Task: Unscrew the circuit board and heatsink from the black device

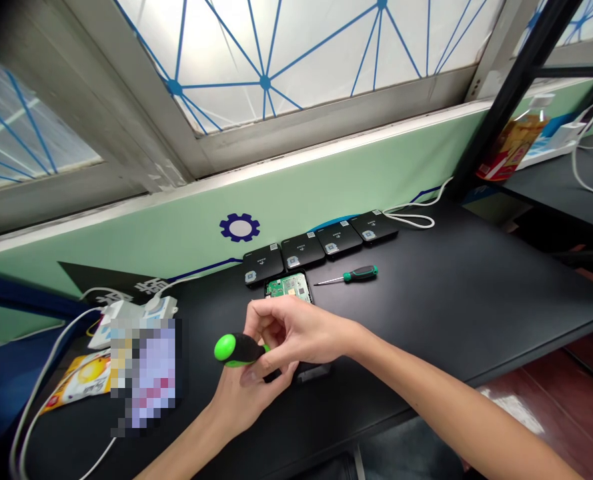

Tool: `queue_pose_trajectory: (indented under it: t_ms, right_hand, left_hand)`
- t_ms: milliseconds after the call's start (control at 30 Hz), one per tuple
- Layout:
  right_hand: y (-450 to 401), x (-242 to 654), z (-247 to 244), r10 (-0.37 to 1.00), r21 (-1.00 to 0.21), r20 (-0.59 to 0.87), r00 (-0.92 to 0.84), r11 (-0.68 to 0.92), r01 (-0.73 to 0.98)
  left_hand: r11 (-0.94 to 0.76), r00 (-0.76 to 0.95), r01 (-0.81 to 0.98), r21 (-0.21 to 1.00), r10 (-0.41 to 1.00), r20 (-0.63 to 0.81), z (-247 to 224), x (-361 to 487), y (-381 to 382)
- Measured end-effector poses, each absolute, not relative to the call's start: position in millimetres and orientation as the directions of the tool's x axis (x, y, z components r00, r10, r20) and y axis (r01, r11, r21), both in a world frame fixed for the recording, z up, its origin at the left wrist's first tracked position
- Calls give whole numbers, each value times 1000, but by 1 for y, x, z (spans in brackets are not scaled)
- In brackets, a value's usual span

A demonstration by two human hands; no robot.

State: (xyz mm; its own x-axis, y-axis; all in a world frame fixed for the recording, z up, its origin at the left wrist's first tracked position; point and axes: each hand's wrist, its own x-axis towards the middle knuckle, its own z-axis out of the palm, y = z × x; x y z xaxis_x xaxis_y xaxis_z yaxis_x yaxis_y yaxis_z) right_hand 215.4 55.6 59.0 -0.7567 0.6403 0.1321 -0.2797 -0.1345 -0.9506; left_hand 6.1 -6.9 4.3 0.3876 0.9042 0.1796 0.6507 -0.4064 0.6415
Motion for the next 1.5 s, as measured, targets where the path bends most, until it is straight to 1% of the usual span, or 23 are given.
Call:
queue_pose_trajectory:
  t_ms: [67, 200, 400, 567, 700, 867, 1067, 1167, 1333, 1500]
  right_hand:
    - [56, 216, 61, 641, -957, 134, -756, -115, -268]
    - [56, 216, 63, 621, -965, 140, -772, -91, -248]
    - [56, 218, 66, 589, -966, 119, -799, -117, -230]
    - [56, 218, 70, 558, -967, 127, -820, -113, -226]
    - [55, 218, 68, 574, -976, 115, -811, -89, -201]
    - [55, 217, 64, 600, -977, 120, -791, -71, -201]
    - [54, 218, 64, 621, -986, 102, -777, -41, -162]
    - [54, 217, 64, 621, -982, 104, -777, -57, -178]
    - [54, 216, 61, 639, -960, 105, -762, -135, -246]
    - [55, 216, 58, 639, -968, 113, -761, -100, -228]
  left_hand:
    - [-399, 376, 662, 634, 909, 180, 4, 6, -7]
    - [-354, 354, 664, 659, 925, 141, 3, 6, -7]
    - [-339, 361, 677, 653, 926, 105, 4, 5, -7]
    - [-368, 374, 670, 645, 917, 135, 6, 6, -7]
    - [-391, 378, 669, 632, 911, 164, 6, 7, -7]
    - [-352, 348, 693, 629, 928, 136, 4, 6, -8]
    - [-361, 353, 711, 603, 925, 138, 3, 5, -7]
    - [-374, 365, 712, 594, 920, 142, 2, 4, -7]
    - [-387, 377, 709, 590, 914, 146, 1, 5, -6]
    - [-376, 375, 723, 579, 918, 127, 3, 5, -7]
